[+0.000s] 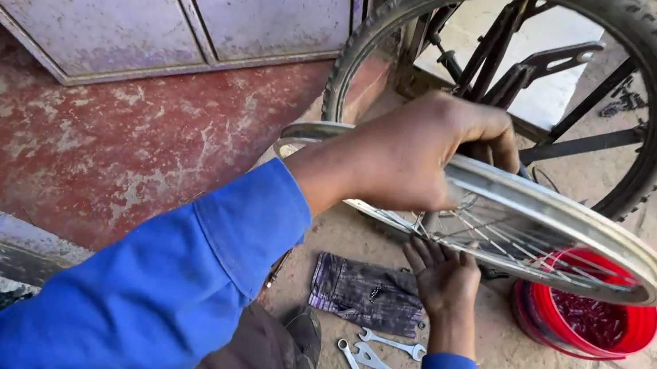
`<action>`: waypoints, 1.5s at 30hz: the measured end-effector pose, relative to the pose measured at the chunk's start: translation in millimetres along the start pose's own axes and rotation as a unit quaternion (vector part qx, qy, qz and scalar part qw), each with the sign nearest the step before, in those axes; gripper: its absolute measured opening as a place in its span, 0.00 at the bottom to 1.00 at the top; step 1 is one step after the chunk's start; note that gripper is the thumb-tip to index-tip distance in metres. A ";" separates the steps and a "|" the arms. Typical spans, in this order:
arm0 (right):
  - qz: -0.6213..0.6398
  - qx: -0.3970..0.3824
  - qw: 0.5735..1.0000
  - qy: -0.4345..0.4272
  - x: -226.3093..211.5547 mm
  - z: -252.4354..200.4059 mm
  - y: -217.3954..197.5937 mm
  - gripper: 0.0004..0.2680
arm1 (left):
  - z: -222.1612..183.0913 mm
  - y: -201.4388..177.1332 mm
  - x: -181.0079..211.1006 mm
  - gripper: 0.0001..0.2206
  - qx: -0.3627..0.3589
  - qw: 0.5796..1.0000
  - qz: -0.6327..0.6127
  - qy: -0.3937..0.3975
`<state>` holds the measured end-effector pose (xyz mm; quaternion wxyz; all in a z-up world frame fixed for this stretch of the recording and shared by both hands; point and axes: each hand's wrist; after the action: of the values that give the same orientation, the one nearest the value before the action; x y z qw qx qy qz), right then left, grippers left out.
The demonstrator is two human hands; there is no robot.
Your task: Cleaning and reassembling bicycle wheel hub bearings and axle using a cloth and wrenches.
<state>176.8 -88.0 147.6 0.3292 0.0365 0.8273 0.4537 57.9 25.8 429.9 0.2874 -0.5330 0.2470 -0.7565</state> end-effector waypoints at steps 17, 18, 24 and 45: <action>-0.022 0.121 0.991 -0.049 28.2 13.6 -9.4 0.12 | 19.3 16.1 -4.3 0.21 0.109 0.980 0.167 0.016; -0.024 0.124 0.991 -0.049 32.2 18.5 -22.5 0.12 | 21.4 18.4 -6.5 0.21 0.109 0.980 0.165 0.015; 0.019 0.066 0.996 -0.053 47.2 34.0 -59.5 0.09 | 25.6 21.1 -4.7 0.31 -0.075 0.938 0.223 -0.257; 0.000 0.046 0.999 -0.024 58.2 39.8 -58.0 0.12 | 39.8 57.9 -64.4 0.21 0.155 0.903 0.391 -0.084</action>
<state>168.2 -72.1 58.1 0.3467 0.0627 0.8392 0.4143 122.7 26.8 360.0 0.6592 -0.4037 0.2898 -0.5643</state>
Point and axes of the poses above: each hand's wrist, its own z-axis towards the middle knuckle, its own y-axis out of the palm, x = y × z, and after that the axes turned 9 degrees about -x, right-handed
